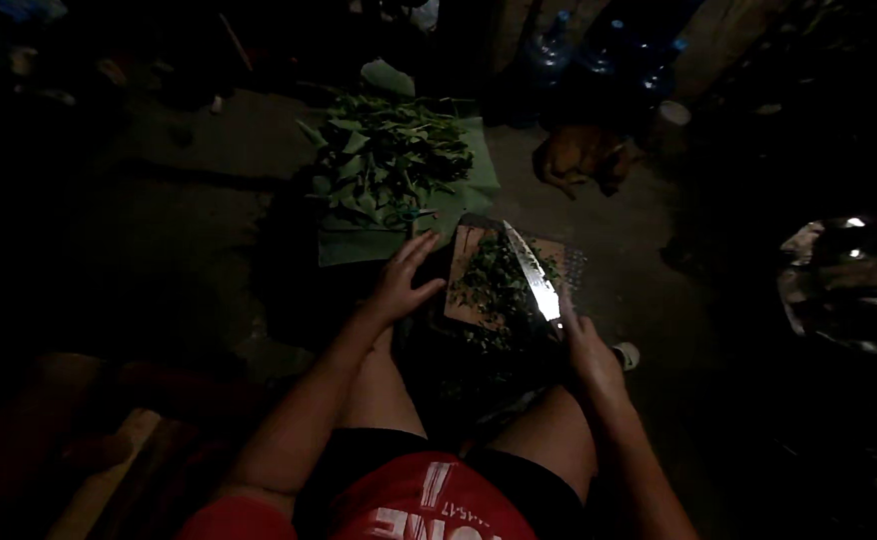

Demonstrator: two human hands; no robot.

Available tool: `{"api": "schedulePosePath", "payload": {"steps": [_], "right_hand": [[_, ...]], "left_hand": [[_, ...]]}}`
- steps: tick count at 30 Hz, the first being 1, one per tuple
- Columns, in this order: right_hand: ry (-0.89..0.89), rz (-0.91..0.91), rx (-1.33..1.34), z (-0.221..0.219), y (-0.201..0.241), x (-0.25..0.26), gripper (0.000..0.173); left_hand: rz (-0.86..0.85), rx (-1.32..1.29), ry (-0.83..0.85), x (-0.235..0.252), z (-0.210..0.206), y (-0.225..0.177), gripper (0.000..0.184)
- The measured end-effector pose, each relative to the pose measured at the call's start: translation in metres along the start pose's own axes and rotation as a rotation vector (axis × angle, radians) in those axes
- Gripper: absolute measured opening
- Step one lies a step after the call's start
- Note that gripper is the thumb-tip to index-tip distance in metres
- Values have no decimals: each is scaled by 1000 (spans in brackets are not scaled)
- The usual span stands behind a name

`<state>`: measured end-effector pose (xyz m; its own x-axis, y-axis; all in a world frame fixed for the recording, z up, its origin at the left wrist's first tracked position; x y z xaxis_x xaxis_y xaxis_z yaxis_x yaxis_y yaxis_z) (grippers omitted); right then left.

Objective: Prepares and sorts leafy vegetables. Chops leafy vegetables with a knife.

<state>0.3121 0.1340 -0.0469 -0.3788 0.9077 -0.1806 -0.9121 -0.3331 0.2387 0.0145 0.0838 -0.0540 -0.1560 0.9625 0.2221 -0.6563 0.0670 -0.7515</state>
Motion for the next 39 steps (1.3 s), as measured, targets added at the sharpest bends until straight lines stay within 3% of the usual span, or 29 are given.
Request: {"api": "schedulePosePath", "payload": {"steps": [3, 6, 10, 13, 16, 23, 30, 39], "right_hand": [[-52, 7, 34, -4, -4, 1, 81], [-50, 6, 48, -5, -3, -4, 81], [-114, 47, 62, -1, -7, -13, 85], [-184, 70, 138, 1, -16, -18, 90], [-236, 112, 227, 4, -21, -23, 87], [-351, 204, 396, 10, -31, -34, 89], [-447, 204, 482, 15, -38, -48, 88], [-484, 314, 498, 19, -20, -46, 86]], "left_hand": [[124, -100, -271, -35, 17, 43, 51], [410, -205, -487, -93, 24, 106, 41], [894, -355, -482, -169, 7, 166, 40], [1057, -391, -320, -199, -18, 180, 44], [1118, -416, -248, -200, -39, 180, 46], [1095, -553, -357, -171, -39, 186, 46], [1171, -486, -297, -196, -40, 181, 52], [1204, -603, -373, -198, -25, 188, 56]]}}
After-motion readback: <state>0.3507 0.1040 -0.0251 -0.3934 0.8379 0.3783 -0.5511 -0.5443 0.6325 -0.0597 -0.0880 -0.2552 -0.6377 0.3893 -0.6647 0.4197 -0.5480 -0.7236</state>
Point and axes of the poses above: each hand's wrist, its own x-axis towards the middle knuckle, its own z-axis out of the back of the hand, y = z × x, the point moved 5 cm from there along x, towards the middle knuckle, and after that the axes turned 5 degrees about z, right-handed, at the moved point
